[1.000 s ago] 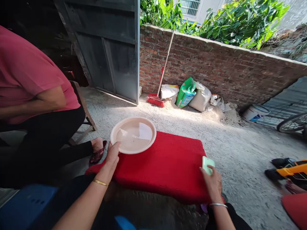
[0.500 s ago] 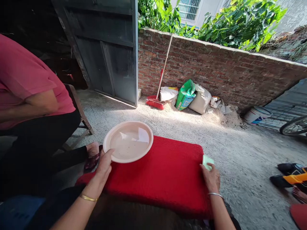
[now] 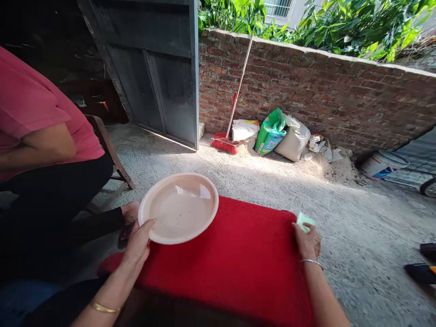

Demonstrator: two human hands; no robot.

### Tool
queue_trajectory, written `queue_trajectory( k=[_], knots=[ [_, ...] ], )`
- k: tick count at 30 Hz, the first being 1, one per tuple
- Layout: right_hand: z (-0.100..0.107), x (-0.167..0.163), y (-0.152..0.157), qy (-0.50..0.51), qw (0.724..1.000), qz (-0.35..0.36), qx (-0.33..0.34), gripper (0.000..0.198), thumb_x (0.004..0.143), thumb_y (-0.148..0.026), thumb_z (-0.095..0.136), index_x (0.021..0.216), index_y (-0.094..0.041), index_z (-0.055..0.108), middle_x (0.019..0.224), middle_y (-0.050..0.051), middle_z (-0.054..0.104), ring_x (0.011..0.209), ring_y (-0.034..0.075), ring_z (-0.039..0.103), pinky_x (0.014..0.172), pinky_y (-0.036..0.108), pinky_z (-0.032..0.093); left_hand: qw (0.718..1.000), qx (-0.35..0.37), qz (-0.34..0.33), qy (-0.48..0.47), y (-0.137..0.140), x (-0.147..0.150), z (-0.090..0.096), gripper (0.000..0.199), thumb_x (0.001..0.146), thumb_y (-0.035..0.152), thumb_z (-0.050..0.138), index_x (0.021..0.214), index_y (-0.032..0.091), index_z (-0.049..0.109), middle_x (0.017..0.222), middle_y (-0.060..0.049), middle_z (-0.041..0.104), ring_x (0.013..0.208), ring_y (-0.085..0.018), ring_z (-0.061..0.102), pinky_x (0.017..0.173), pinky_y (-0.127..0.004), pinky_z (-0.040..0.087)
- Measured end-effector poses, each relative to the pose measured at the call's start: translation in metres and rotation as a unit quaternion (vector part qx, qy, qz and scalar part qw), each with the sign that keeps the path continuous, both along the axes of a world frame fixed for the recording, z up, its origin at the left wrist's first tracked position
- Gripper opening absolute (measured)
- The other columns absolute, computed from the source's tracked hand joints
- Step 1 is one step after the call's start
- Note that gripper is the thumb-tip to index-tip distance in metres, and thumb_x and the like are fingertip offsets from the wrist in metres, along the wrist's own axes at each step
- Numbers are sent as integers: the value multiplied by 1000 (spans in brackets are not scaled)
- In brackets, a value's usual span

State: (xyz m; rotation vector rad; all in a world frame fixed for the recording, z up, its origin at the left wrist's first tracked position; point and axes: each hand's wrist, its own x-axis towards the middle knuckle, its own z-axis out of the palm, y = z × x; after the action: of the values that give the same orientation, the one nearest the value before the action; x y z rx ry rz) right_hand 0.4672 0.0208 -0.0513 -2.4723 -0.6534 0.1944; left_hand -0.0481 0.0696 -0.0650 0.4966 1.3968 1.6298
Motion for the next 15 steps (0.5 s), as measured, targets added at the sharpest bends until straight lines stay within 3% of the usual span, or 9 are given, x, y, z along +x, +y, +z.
queue_trajectory(
  k=[2, 4, 8, 10, 12, 15],
  knots=[
    [1, 4, 11, 0, 999, -25, -38, 68, 69, -58, 59, 120, -13, 65, 102, 23, 66, 95, 38, 62, 76, 48, 47, 1000, 5, -2, 2, 0, 1, 3, 45, 72, 14, 64, 116, 20, 65, 98, -5, 72, 101, -24, 68, 103, -45, 52],
    [-2, -10, 22, 2, 999, 2, -44, 68, 66, -56, 61, 119, -14, 66, 105, 23, 66, 98, 39, 62, 78, 48, 46, 1000, 7, -2, 3, -1, 1, 4, 46, 71, 15, 64, 117, 20, 65, 101, -5, 72, 102, -24, 68, 103, -44, 52],
    [-4, -49, 40, 61, 976, 208, -29, 61, 58, -58, 66, 108, -23, 69, 85, 7, 69, 81, 29, 64, 72, 37, 48, 1000, -9, 8, -10, -3, 1, 3, 51, 71, 17, 67, 121, 21, 63, 102, -5, 73, 101, -24, 68, 101, -43, 52],
    [4, -58, 44, 72, 965, 250, -14, 65, 61, -62, 63, 111, -21, 67, 80, 6, 68, 77, 28, 64, 69, 37, 48, 1000, -15, 9, -13, -3, 1, 3, 51, 72, 18, 67, 123, 21, 62, 101, -5, 73, 100, -24, 68, 102, -42, 52],
    [15, -61, 47, 43, 979, 194, -36, 68, 68, -62, 58, 118, -16, 64, 87, 11, 69, 84, 31, 65, 72, 39, 49, 1000, -16, 9, -12, -4, 1, 4, 51, 72, 18, 67, 122, 21, 63, 100, -5, 73, 100, -23, 68, 102, -41, 52],
    [29, -76, 57, -10, 987, 98, -129, 68, 77, -55, 54, 129, -11, 58, 114, 25, 64, 105, 39, 63, 83, 47, 49, 1000, -1, -5, -11, -5, 2, 9, 50, 71, 19, 67, 120, 20, 64, 102, -5, 73, 100, -23, 68, 101, -41, 52]
  ],
)
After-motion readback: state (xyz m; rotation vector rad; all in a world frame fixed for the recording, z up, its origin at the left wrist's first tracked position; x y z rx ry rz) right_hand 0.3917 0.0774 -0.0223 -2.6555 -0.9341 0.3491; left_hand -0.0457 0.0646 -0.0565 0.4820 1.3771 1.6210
